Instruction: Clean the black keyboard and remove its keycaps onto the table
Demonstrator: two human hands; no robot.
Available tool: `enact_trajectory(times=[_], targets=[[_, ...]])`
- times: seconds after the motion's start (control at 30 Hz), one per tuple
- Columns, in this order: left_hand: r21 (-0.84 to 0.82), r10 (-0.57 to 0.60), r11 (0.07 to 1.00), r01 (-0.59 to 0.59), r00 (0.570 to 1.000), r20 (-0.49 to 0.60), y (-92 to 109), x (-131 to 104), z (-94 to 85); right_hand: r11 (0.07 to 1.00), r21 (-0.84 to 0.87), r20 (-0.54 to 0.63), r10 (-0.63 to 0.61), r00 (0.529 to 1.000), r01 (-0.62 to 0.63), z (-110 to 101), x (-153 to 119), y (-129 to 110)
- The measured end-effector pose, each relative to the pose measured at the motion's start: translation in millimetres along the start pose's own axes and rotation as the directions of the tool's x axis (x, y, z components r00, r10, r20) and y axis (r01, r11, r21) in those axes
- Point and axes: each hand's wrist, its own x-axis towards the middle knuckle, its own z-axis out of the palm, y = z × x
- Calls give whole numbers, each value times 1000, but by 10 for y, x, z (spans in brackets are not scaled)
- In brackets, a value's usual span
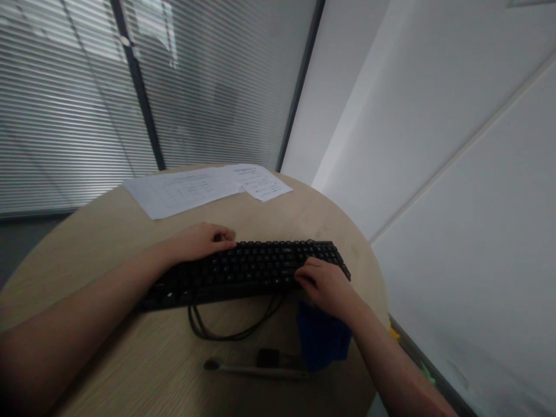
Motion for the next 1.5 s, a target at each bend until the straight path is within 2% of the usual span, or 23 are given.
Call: enact_trajectory(times=[0.13,0.37,0.6,0.8,1.07,1.27,1.5], targets=[[13,4,1000,-4,1000,0,-10,8,12,999,12,-9,40,999,-40,30,-57,39],[42,10,999,-10,1000,13,-32,20,17,1000,17,-5,14,1000,-13,54,-39,-27],[42,1,999,-2,1000,8,-4,6,3,999,11,-2,35,999,-35,47,-75,63],[31,4,1000,-5,1000,19,-26,15,7,997,77,-101,-18,995,26,107,7,-71],[38,-2,999,2,1000,8,-21,26,14,998,61,-55,-1,998,5,114,36,-117],[27,17,999,-18,1000,16,-50,47,16,996,54,-62,-61,996,65,156,71,-191],[21,6,1000,-7,1000,22,-54,43,-2,996,91,-100,2,995,7,151,-9,-89]])
